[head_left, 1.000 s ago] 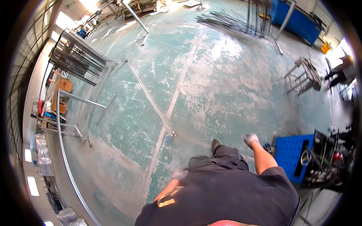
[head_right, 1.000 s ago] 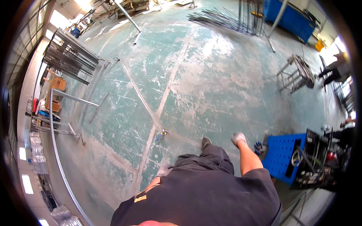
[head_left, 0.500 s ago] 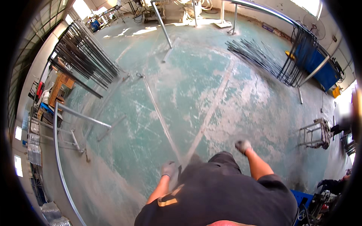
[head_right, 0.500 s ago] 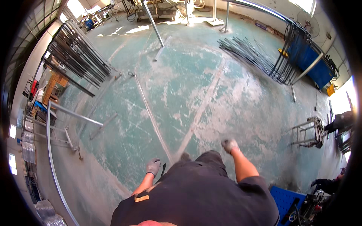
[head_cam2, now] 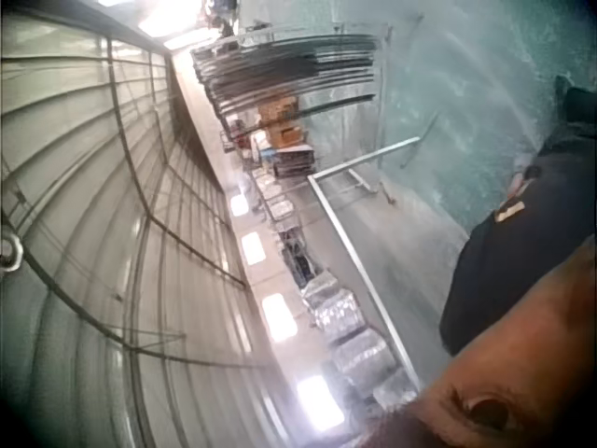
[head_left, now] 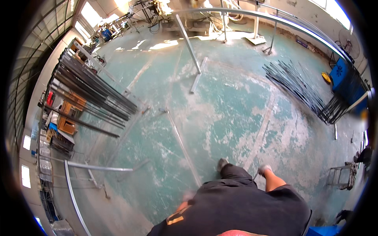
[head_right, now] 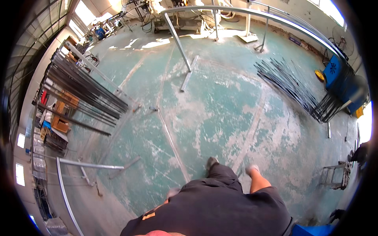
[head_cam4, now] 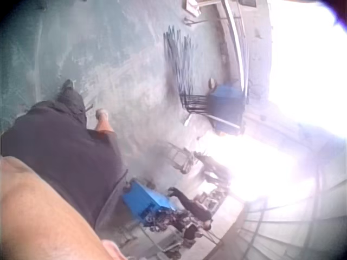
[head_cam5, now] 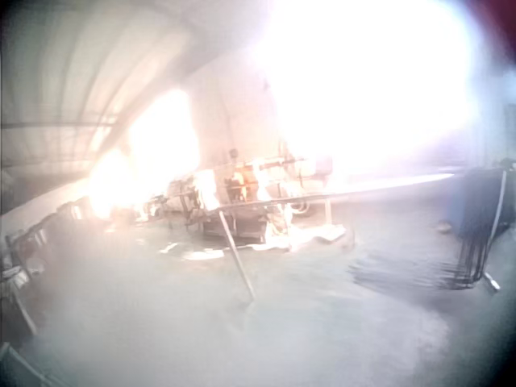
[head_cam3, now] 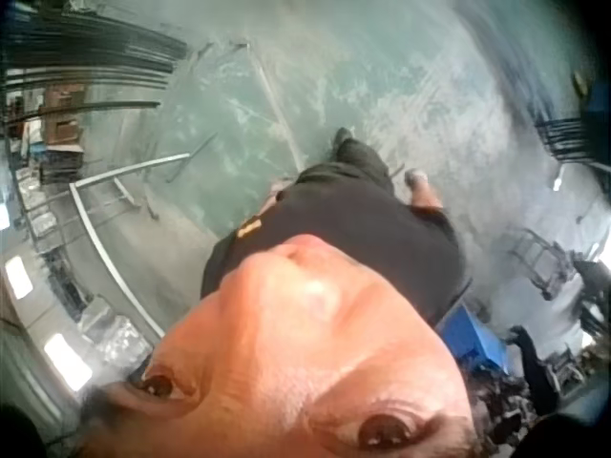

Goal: The person walks through a warehouse and uses a manual bending machine to bend multiple long metal rods into curved shapes. They repeatedly pick up rods, feed them into the machine, and place the bent rods onto a nearby rack.

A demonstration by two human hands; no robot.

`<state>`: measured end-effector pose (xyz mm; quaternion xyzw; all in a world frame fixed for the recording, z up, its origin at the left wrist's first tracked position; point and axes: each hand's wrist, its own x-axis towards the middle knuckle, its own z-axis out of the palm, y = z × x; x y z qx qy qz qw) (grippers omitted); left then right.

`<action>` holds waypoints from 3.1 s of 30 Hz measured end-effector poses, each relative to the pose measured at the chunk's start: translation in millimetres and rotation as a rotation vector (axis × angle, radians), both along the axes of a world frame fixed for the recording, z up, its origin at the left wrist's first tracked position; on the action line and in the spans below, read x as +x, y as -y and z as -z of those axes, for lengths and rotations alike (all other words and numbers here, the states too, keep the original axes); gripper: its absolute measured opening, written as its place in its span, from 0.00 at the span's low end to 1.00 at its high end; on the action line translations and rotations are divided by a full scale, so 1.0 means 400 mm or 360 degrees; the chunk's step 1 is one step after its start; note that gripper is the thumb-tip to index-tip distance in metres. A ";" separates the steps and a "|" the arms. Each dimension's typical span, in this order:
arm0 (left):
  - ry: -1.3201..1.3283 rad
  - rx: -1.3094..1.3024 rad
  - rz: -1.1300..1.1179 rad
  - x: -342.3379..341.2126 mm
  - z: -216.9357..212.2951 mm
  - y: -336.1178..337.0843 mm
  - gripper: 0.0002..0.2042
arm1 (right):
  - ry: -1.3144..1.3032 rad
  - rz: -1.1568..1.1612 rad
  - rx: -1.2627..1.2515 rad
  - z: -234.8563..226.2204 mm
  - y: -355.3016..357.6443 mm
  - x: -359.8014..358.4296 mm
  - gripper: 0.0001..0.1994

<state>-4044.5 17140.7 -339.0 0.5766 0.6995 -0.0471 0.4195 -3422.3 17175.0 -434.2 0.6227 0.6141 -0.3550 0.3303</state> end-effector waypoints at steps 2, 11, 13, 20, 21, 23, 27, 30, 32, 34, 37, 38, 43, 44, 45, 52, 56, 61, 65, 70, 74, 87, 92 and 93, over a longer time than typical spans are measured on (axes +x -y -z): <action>0.0067 0.0065 0.0000 -0.014 -0.025 -0.170 0.18 | -0.0095 0.0122 0.0535 -0.261 -0.473 -0.142 0.18; 0.0346 -0.0032 -0.0520 -0.233 -0.006 -1.131 0.19 | -0.0970 0.0866 0.1076 -0.752 -1.701 -0.595 0.18; 0.0242 0.0057 -0.0509 -0.357 0.056 -1.350 0.18 | -0.1026 0.0850 0.1147 -0.771 -1.823 -0.653 0.17; 0.0230 0.0314 -0.0630 -0.515 -0.190 -2.120 0.16 | -0.0034 0.0484 0.0068 -0.390 -1.881 -0.637 0.21; 0.0303 0.0314 -0.0687 -0.510 -0.225 -2.252 0.15 | 0.0073 0.0599 -0.0062 -0.237 -1.833 -0.593 0.19; 0.0469 0.0296 -0.0868 -0.512 -0.261 -2.472 0.14 | 0.0122 0.0694 -0.0537 -0.029 -1.826 -0.553 0.16; 0.0401 0.0223 -0.0744 -0.584 -0.173 -2.771 0.14 | -0.0028 0.0788 -0.0481 0.044 -2.137 -0.650 0.16; 0.0288 0.0137 -0.0402 -0.635 -0.105 -3.004 0.15 | 0.0011 0.0905 -0.0046 -0.105 -2.601 -0.777 0.16; 0.0222 0.0097 -0.0234 -0.661 -0.150 -3.116 0.15 | -0.0186 0.0897 0.0294 -0.037 -2.916 -0.829 0.19; 0.0300 0.0066 -0.0212 -0.671 -0.147 -3.264 0.15 | -0.0343 0.0864 0.0683 -0.306 -3.285 -0.921 0.19; 0.0501 0.0032 -0.0456 -0.641 -0.213 -3.541 0.15 | -0.0688 0.0908 0.0893 -0.521 -3.666 -0.980 0.19; 0.0562 0.0023 -0.0599 -0.630 -0.232 -3.649 0.15 | -0.0796 0.0898 0.1043 -0.566 -3.765 -0.996 0.19; 0.0326 0.0102 -0.0123 -0.602 -0.165 -4.165 0.17 | -0.0846 0.0990 0.1222 -0.648 -4.110 -0.989 0.17; 0.0404 0.0129 0.0086 -0.622 -0.101 -4.280 0.17 | -0.0749 0.1048 0.1198 -0.648 -4.142 -0.979 0.17; 0.0502 0.0154 0.0230 -0.644 -0.077 -4.349 0.17 | -0.0651 0.1040 0.1152 -0.664 -4.170 -0.985 0.17; 0.0657 -0.0031 0.0028 -0.305 -0.324 -4.908 0.13 | -0.0477 0.1942 0.1050 -0.665 -4.213 -0.945 0.19; 0.0660 0.0048 0.0271 -0.149 -0.301 -5.172 0.13 | -0.0586 0.2476 0.0994 -0.602 -4.389 -0.839 0.22; 0.0478 0.0039 0.0294 0.086 -0.231 -5.380 0.15 | -0.0681 0.2629 0.1156 -0.597 -4.671 -0.621 0.22; 0.0390 -0.0022 0.0989 0.433 -0.396 -5.443 0.16 | -0.0755 0.2617 0.1360 -0.615 -4.864 -0.404 0.21; 0.0793 -0.0002 0.1165 0.772 -0.477 -5.577 0.14 | -0.0979 0.2686 0.1364 -0.762 -5.024 -0.183 0.19; 0.1081 -0.0131 0.1277 1.097 -0.606 -5.691 0.10 | -0.1212 0.3000 0.1411 -0.872 -5.107 -0.003 0.16; 0.1728 -0.0028 0.2014 2.242 -1.006 -5.979 0.09 | -0.1244 0.3662 0.2148 -1.003 -5.269 0.717 0.13; 0.1772 0.0418 0.2254 2.616 -1.087 -5.992 0.09 | -0.1422 0.3850 0.2368 -1.015 -5.284 0.986 0.14; 0.1713 0.0515 0.2320 2.689 -1.088 -6.000 0.10 | -0.1468 0.3855 0.2401 -1.029 -5.286 1.049 0.14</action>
